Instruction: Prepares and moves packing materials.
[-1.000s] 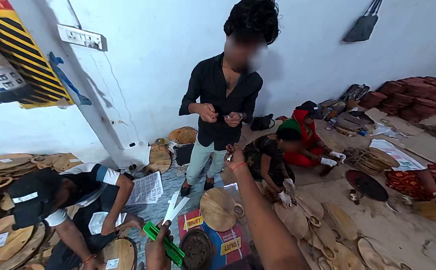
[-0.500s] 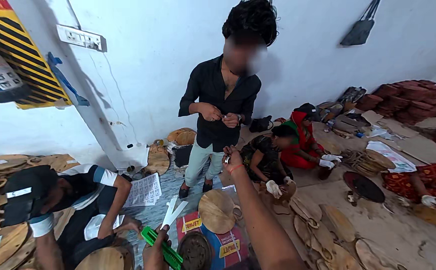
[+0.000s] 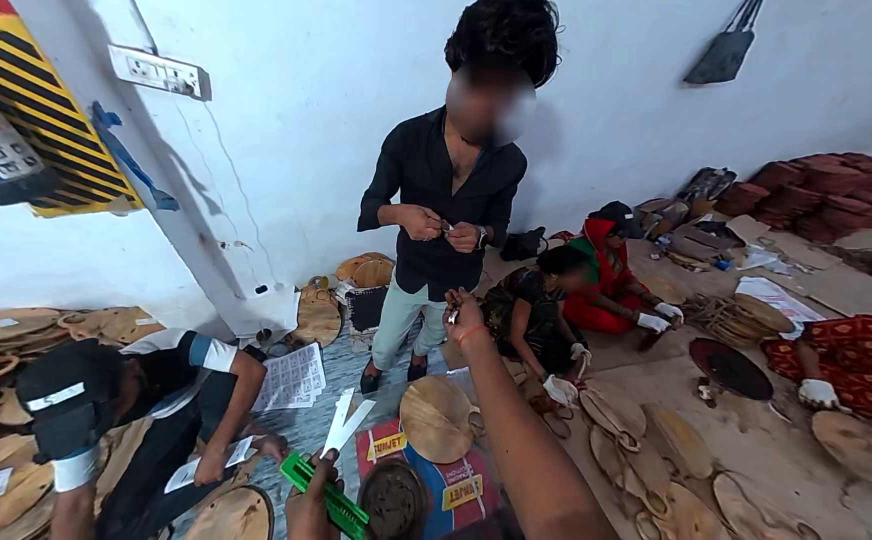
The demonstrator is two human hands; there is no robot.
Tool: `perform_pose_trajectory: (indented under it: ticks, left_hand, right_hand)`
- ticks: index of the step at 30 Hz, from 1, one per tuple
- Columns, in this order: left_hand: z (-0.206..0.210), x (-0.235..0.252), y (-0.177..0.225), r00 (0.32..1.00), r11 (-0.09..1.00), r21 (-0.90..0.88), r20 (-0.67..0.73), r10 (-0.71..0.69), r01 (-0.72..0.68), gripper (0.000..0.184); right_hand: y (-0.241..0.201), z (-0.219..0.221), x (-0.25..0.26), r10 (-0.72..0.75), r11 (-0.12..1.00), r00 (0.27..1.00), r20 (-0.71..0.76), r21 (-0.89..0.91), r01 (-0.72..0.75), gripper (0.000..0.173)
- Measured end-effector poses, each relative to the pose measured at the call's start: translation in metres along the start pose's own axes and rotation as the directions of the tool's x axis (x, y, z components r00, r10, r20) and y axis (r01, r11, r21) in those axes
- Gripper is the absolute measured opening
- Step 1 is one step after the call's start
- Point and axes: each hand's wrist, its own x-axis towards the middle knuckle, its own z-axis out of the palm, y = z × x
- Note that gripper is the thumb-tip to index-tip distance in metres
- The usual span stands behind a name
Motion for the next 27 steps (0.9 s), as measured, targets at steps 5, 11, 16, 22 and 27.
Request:
perform_pose_trajectory:
  ticks: [5, 11, 16, 22, 27]
  left_hand:
    - [-0.002, 0.002, 0.000, 1.000, 1.000, -0.005, -0.007, 0.001, -0.001, 0.006]
    - [-0.005, 0.001, 0.001, 1.000, 1.000, 0.022, -0.010, -0.003, 0.003, 0.005]
    - [-0.006, 0.001, 0.000, 1.000, 1.000, 0.024, -0.020, -0.012, 0.012, 0.004]
    - [-0.007, 0.000, 0.001, 1.000, 0.998, 0.055, -0.001, -0.023, 0.023, 0.005]
    - [-0.011, 0.001, 0.001, 1.000, 0.998, 0.061, 0.004, -0.026, 0.026, 0.006]
  right_hand:
    - [0.001, 0.004, -0.001, 0.003, 1.000, 1.000, 0.005, 0.002, -0.003, 0.026]
    - [0.001, 0.007, 0.000, -0.015, 1.000, 1.000, 0.012, 0.011, 0.014, 0.022]
    - [0.001, 0.006, 0.001, -0.004, 0.999, 1.000, 0.020, 0.050, 0.003, 0.024]
    - [-0.010, 0.011, -0.004, 0.005, 0.997, 0.999, 0.036, 0.077, -0.008, 0.044]
    - [-0.019, 0.015, -0.001, 0.010, 0.996, 1.000, 0.026, 0.089, -0.012, 0.049]
